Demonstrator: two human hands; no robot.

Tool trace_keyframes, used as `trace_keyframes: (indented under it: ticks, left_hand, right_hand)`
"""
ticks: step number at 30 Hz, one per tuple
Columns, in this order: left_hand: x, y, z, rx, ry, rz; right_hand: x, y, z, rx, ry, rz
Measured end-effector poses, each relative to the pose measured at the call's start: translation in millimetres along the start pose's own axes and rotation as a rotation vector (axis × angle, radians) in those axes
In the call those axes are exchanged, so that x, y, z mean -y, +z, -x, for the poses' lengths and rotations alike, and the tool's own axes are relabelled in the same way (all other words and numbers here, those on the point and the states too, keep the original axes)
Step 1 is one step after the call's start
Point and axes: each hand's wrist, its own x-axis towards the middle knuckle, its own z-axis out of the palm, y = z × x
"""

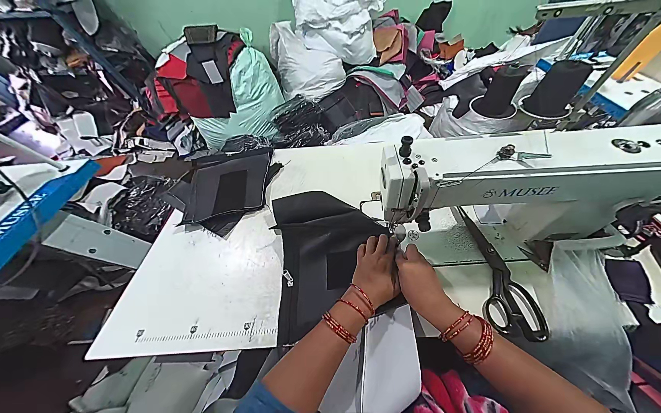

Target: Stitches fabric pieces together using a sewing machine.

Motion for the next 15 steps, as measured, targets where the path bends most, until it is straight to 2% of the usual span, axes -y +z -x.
trace_keyframes:
  ticks: [3,8,15]
  left_hand:
    - [-5.8,-12.7,-5.5,0.158,-0.066,-0.049]
    - [-3.8,-13.6,-7.0,0.172,-0.052,-0.093]
    - [-3.6,-15.2,-3.2,0.257,-0.115,-0.053]
  right_hand:
    - [-1.2,0.3,-0.3,-0.017,-0.005,-0.017]
    - [-1.6,0.8,-0.5,-0.027,-0.01,-0.016]
    - [-2.8,4.8,-1.8,-0.059,-0.017,0.007]
